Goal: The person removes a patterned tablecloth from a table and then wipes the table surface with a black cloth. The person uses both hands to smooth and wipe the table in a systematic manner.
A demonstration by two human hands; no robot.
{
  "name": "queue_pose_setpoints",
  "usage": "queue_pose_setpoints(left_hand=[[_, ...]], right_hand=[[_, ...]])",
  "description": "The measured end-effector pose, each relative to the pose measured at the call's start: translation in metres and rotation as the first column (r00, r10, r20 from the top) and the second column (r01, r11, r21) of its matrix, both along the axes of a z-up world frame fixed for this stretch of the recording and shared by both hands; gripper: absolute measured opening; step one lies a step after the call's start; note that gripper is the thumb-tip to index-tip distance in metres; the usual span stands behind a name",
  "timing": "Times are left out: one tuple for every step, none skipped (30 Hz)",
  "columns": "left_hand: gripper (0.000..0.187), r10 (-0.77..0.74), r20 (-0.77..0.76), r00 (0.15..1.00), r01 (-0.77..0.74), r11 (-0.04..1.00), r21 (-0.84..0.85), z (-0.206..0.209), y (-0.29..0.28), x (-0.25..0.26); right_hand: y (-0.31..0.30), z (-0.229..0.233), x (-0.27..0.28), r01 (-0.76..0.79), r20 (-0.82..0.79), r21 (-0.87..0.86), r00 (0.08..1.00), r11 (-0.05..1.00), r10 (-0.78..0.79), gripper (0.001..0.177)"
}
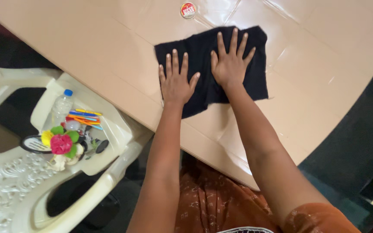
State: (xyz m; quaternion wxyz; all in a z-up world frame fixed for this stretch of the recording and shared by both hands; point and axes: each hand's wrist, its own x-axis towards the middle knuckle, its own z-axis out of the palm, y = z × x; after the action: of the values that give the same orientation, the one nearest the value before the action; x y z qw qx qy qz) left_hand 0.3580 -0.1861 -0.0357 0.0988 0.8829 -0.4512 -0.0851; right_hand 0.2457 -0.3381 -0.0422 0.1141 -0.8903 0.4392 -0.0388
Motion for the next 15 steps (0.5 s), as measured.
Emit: queue_pose_setpoints(left_hand=[[0.076, 0.001, -0.009, 1.0, -0.001, 1.0, 0.005, -0.001, -0.004, 0.007], [0.076, 0.002, -0.018, 1.0, -0.002, 1.0, 0.01, -0.001, -0.007, 0.011], [0.076, 0.006, -0.034, 0.999, -0.005, 1.0, 0.018, -0.002, -0.006, 0.012], [0.075, 0.004, -0.033, 0.999, -0.004, 1.0, 0.01, -0.002, -0.002, 0.012], [0.074, 0.009, -0.031, 0.999, -0.009, 1.0, -0.008, -0.002, 0.003, 0.01], [0.073, 0.013, -0.03, 0.999, -0.014, 1.0, -0.026, 0.0, 0.01, 0.008], [0.073, 0.037, -0.021, 0.999, -0.037, 0.999, -0.024, 0.001, 0.016, 0.006], [0.074, 0.061, -0.013, 0.998, -0.061, 0.998, -0.022, 0.003, 0.027, 0.0], [0.074, 0.08, -0.006, 0.997, -0.08, 0.997, -0.016, 0.006, 0.039, -0.006], [0.074, 0.08, -0.009, 0.997, -0.08, 0.997, -0.004, 0.007, 0.049, -0.009], [0.074, 0.076, -0.013, 0.997, -0.075, 0.997, 0.013, 0.008, 0.061, -0.012], [0.074, 0.071, -0.017, 0.997, -0.071, 0.997, 0.03, 0.009, 0.071, -0.014], [0.074, 0.056, -0.012, 0.998, -0.056, 0.998, 0.029, 0.009, 0.08, -0.015], [0.074, 0.042, -0.008, 0.999, -0.042, 0.999, 0.027, 0.009, 0.09, -0.016], [0.074, 0.02, -0.002, 1.0, -0.02, 1.0, 0.019, 0.009, 0.096, -0.016]], right_hand=[[-0.005, -0.002, 0.008, 0.009, 0.006, 0.001, 1.0, 1.0, -0.009, 0.059], [-0.008, -0.005, 0.015, 0.019, 0.013, 0.003, 1.0, 1.0, -0.019, 0.058], [-0.009, -0.007, 0.017, 0.017, 0.027, -0.011, 1.0, 1.0, -0.016, 0.058], [-0.01, -0.008, 0.017, 0.015, 0.041, -0.025, 0.999, 1.0, -0.014, 0.057], [-0.009, -0.008, 0.016, 0.007, 0.056, -0.048, 0.998, 0.999, -0.004, 0.057], [-0.001, -0.007, 0.013, -0.012, 0.055, -0.04, 0.998, 0.999, 0.014, 0.057], [0.004, -0.006, 0.011, -0.035, 0.06, -0.043, 0.997, 0.998, 0.038, 0.057], [0.01, -0.004, 0.009, -0.059, 0.064, -0.045, 0.996, 0.997, 0.061, 0.057], [0.021, -0.003, 0.006, -0.069, 0.073, -0.048, 0.995, 0.996, 0.073, 0.056], [0.034, -0.001, 0.003, -0.08, 0.082, -0.051, 0.993, 0.995, 0.084, 0.056], [0.048, -0.001, -0.001, -0.085, 0.089, -0.05, 0.992, 0.995, 0.09, 0.055], [0.062, 0.0, -0.006, -0.102, 0.091, -0.05, 0.99, 0.993, 0.107, 0.056], [0.075, 0.002, -0.012, -0.114, 0.092, -0.053, 0.989, 0.992, 0.118, 0.057], [0.09, 0.004, -0.02, -0.125, 0.093, -0.055, 0.987, 0.991, 0.129, 0.057], [0.106, 0.006, -0.027, -0.119, 0.093, -0.065, 0.988, 0.991, 0.124, 0.057]])
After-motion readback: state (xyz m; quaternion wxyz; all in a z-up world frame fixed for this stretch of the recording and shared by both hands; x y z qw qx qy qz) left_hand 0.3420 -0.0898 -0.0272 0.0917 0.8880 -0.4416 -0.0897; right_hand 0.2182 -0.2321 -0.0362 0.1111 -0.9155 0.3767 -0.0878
